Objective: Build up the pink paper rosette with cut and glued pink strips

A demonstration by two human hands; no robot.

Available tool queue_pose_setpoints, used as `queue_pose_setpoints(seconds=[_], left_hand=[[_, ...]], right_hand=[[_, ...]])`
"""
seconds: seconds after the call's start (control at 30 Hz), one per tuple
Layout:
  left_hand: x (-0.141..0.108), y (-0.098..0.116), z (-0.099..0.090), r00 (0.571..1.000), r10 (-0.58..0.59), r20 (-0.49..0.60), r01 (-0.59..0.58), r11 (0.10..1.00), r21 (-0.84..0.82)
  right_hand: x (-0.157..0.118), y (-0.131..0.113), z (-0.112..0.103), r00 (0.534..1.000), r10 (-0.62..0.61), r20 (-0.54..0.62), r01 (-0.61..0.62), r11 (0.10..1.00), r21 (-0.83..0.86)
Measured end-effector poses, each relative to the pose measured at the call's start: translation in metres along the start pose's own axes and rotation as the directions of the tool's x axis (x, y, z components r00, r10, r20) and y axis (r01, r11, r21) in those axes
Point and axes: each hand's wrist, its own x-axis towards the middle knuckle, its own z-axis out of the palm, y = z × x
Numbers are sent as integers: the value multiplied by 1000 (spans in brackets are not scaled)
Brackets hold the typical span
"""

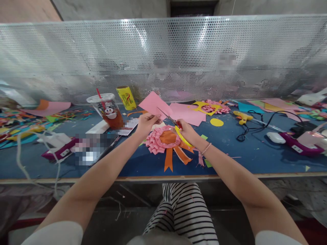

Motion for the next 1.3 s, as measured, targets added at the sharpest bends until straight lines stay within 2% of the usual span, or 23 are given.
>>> queue_pose_setpoints(seconds=[0.43,0.63,0.83,1.0,1.1,1.2,1.3], left_hand=[[-2,4,2,999,-42,1,42,999,-3],[-3,6,3,995,-98,14,98,995,1],[-1,4,2,992,-126,21,127,992,-11],[-4,4,4,982,-156,110,153,988,32],[-6,6,5,978,-168,122,161,985,63],[-7,9,6,977,-174,120,166,983,73],[-8,10,7,978,-173,116,165,984,71]], right_hand=[[3,6,4,997,-41,-73,33,994,-103],[6,10,3,992,-88,-89,69,979,-190],[7,13,3,999,3,-41,-6,997,-78],[2,4,2,1000,15,-6,-15,1000,-17],[1,-1,1,1000,26,-1,-26,1000,3],[1,-4,1,1000,20,-16,-20,1000,-17],[1,-4,1,999,32,-31,-35,994,-107]])
